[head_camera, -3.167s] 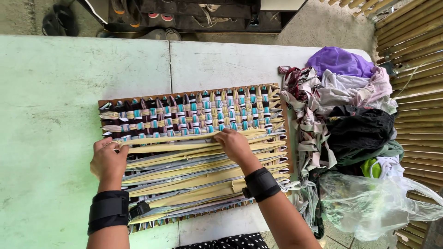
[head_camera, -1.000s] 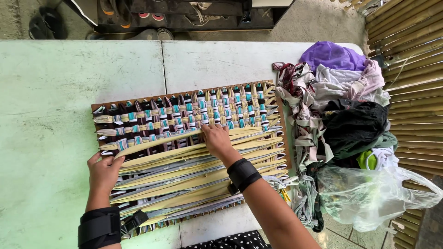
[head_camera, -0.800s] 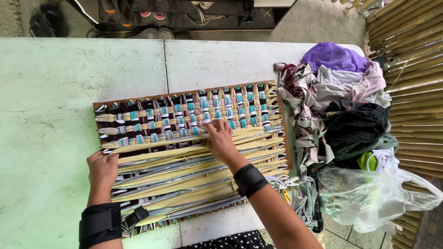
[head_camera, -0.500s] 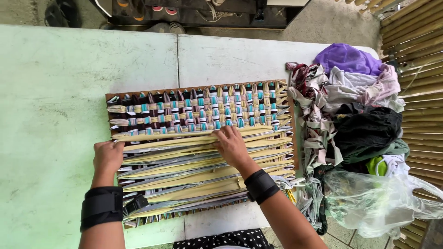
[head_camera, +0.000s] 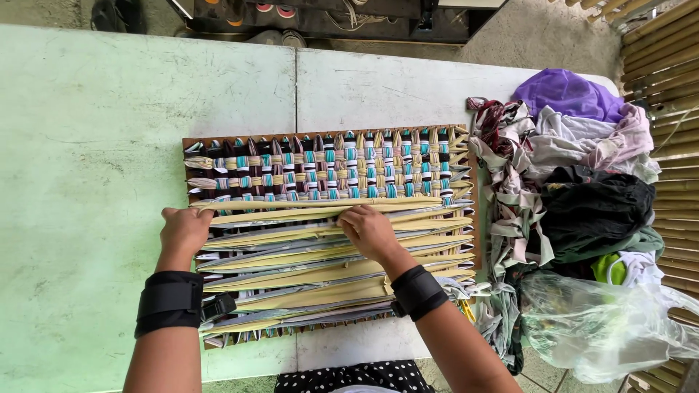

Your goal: The person weaves a rug on a wooden loom by interlacing strips of yellow fabric through the loom with both hands, occasionally shifting the fabric to adjust its position.

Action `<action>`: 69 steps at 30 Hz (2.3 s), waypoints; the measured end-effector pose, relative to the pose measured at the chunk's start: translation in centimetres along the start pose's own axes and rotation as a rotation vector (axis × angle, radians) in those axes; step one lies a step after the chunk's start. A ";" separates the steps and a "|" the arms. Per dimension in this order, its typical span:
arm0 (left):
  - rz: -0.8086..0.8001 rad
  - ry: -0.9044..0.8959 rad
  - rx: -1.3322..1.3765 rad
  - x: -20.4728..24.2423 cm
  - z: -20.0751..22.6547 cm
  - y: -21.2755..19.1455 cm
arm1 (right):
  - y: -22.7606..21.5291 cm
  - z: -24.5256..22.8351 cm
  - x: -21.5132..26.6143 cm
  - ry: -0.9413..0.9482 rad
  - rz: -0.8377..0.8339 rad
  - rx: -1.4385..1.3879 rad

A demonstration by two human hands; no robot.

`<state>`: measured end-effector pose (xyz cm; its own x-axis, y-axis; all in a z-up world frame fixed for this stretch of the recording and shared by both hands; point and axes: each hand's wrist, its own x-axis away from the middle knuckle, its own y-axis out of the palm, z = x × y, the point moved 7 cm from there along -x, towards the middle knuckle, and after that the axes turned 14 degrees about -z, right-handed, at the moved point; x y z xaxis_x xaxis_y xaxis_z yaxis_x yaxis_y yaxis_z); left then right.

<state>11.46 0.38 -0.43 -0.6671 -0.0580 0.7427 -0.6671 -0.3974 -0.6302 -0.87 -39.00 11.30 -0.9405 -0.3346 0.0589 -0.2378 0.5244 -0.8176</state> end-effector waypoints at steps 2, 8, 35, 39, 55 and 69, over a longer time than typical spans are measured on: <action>0.006 -0.002 -0.003 0.1 -0.1 0.1 | 1.8 0.5 -0.7 0.078 -0.068 -0.031; 0.026 0.011 -0.021 0.0 -0.2 0.2 | 2.5 -0.2 -1.8 0.121 -0.236 0.054; 0.047 0.012 -0.031 -0.5 -1.2 0.8 | -3.4 8.7 6.0 0.243 -0.066 0.128; 0.048 0.003 -0.020 -0.8 -1.6 1.0 | -5.8 11.1 9.5 0.380 -0.002 0.166; 0.083 0.024 -0.071 -1.3 -2.1 1.2 | -9.7 19.5 17.0 0.916 0.265 0.267; 0.078 -0.018 -0.032 -1.8 -3.2 1.6 | -10.7 27.0 19.3 1.003 0.423 -0.137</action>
<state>10.59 2.82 -3.51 -0.7120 -0.1041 0.6945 -0.6235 -0.3612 -0.6934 -9.96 -72.21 5.68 -0.7074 0.6494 0.2789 0.1838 0.5500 -0.8147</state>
